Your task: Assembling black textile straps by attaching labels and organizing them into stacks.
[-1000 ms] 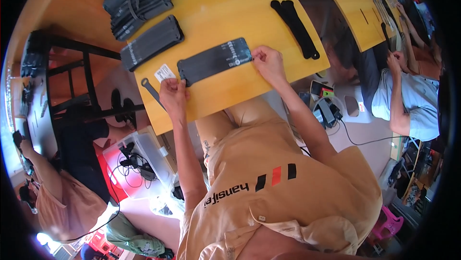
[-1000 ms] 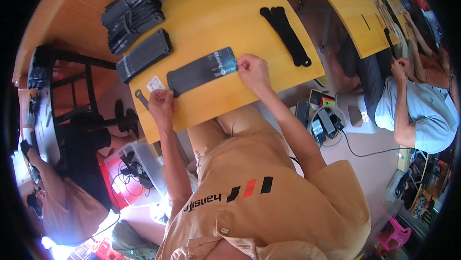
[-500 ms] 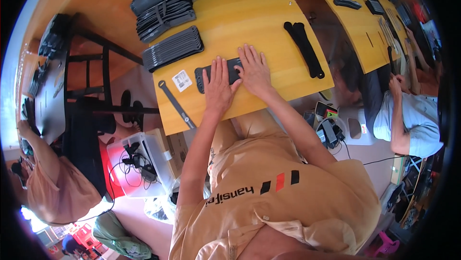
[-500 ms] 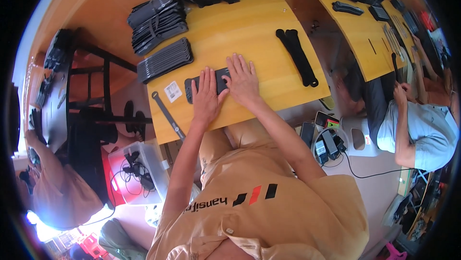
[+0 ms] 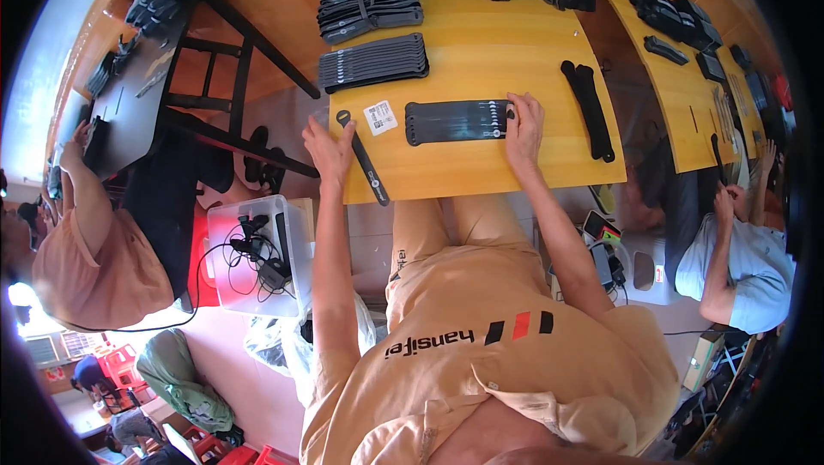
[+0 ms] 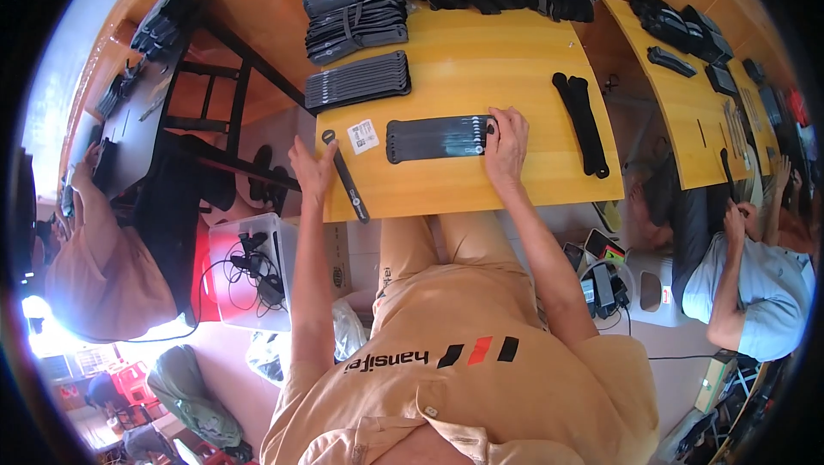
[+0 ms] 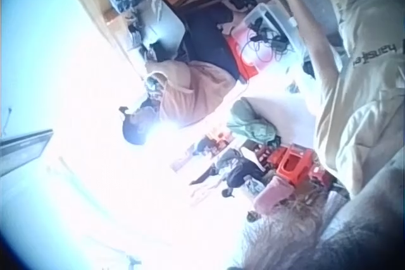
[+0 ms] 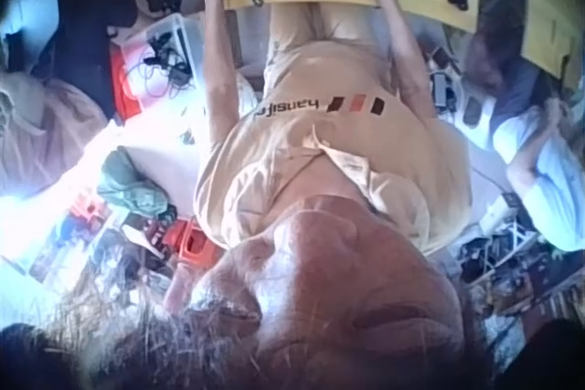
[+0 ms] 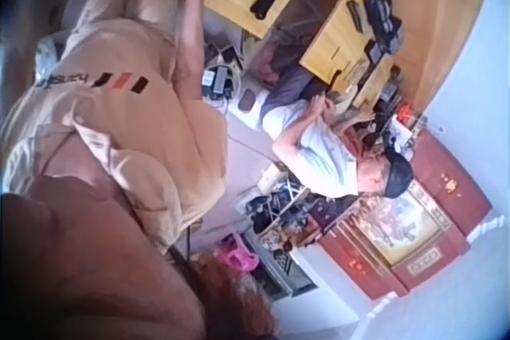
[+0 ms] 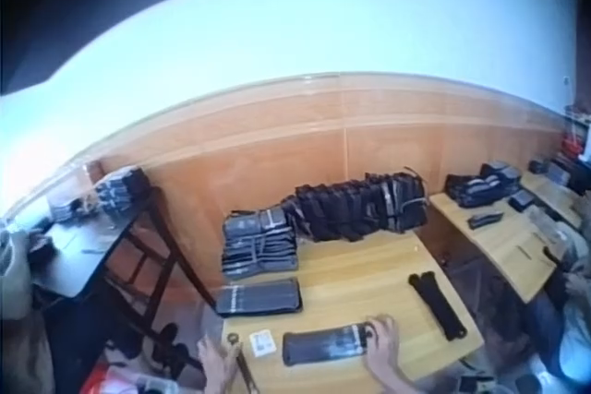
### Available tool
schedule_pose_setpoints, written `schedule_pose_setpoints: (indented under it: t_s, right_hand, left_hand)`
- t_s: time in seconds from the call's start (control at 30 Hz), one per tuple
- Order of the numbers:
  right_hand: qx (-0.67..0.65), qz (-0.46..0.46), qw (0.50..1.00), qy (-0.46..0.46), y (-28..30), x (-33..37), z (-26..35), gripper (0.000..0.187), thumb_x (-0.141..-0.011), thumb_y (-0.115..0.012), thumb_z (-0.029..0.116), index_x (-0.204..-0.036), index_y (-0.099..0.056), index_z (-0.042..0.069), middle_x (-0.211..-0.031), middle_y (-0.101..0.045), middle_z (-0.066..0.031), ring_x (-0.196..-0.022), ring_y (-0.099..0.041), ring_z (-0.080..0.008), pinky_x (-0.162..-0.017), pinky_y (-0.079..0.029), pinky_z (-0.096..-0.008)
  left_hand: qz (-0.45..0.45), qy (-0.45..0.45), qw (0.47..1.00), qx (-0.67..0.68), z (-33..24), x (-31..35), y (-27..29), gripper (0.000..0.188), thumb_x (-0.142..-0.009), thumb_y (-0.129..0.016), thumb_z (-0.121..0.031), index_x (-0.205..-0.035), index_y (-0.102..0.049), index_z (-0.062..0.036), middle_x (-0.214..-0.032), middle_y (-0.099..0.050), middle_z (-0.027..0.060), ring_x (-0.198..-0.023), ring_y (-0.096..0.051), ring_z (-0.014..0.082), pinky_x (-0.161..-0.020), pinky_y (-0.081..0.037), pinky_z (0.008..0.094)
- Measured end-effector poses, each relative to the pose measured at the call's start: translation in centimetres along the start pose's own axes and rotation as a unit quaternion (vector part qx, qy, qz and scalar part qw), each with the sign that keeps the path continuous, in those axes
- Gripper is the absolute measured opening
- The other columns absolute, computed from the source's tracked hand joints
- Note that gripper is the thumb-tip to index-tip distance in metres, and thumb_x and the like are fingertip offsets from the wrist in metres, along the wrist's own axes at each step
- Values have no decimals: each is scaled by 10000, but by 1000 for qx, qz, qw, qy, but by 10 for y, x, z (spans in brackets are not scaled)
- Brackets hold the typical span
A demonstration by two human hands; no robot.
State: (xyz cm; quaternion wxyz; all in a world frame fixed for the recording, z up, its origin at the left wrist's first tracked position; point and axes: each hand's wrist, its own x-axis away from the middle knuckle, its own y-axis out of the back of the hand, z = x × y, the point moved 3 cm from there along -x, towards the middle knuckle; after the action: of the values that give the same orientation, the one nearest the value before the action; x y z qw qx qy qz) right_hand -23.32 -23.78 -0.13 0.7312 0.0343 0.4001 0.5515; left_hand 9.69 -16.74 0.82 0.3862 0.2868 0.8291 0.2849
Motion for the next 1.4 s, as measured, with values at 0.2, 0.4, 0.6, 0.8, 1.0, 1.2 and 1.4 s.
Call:
schedule_pose_setpoints:
  t_s: [0.2,0.4,0.6,0.8,1.0,1.2,1.4]
  right_hand:
    - [-32,11,999,13,4,11,10,199,-808,-509,21,-984,-603,22,-983,-539,-146,-1044,-465,-319,-912,-364,-383]
    - [-143,116,983,11,24,33,54,284,-719,-594,-10,-1001,-596,21,-973,-543,-150,-1035,-473,-317,-885,-387,-386]
    - [-336,328,883,-10,13,39,155,384,-674,-714,70,-1032,-582,21,-941,-589,-133,-925,-563,-254,-785,-451,-349]
    - [-343,527,752,-199,29,47,89,126,-810,-572,47,-910,-602,-24,-626,-568,-34,-487,-526,-81,-511,-440,-233]
    - [-285,457,799,-266,61,34,34,219,-841,-438,-3,-987,-601,-18,-756,-566,-31,-600,-548,-81,-493,-450,-204]
    - [-322,311,846,-288,58,32,-4,203,-830,-545,-13,-1019,-618,-2,-779,-587,-19,-599,-535,-59,-499,-427,-171]
    - [-319,177,852,-375,41,29,-20,76,-768,-617,-40,-828,-645,-3,-701,-608,-5,-608,-524,-48,-490,-419,-184]
  left_hand:
    - [116,295,850,420,95,-12,-43,126,-767,-681,-79,-865,-636,-14,-697,-593,-5,-607,-547,105,-562,-425,227]
    - [6,292,829,477,16,16,36,59,-781,-680,-87,-808,-642,-52,-610,-510,-66,-463,-314,0,-412,-222,191]
    - [199,198,833,477,-103,67,81,87,-806,-632,-26,-890,-649,-15,-699,-573,-9,-508,-461,29,-438,-359,172]
    - [161,291,747,576,-63,70,70,118,-824,-628,-51,-932,-636,-3,-791,-629,38,-542,-553,75,-468,-466,189]
    - [253,321,740,535,-67,76,35,140,-844,-611,-72,-966,-605,-4,-775,-621,40,-622,-622,105,-555,-518,183]
    - [277,317,751,508,-76,75,11,93,-860,-594,-87,-910,-573,-11,-775,-616,41,-648,-634,126,-598,-524,194]
    - [255,233,856,385,-67,69,-14,84,-842,-607,-76,-878,-608,-1,-703,-580,5,-591,-535,59,-513,-429,175]
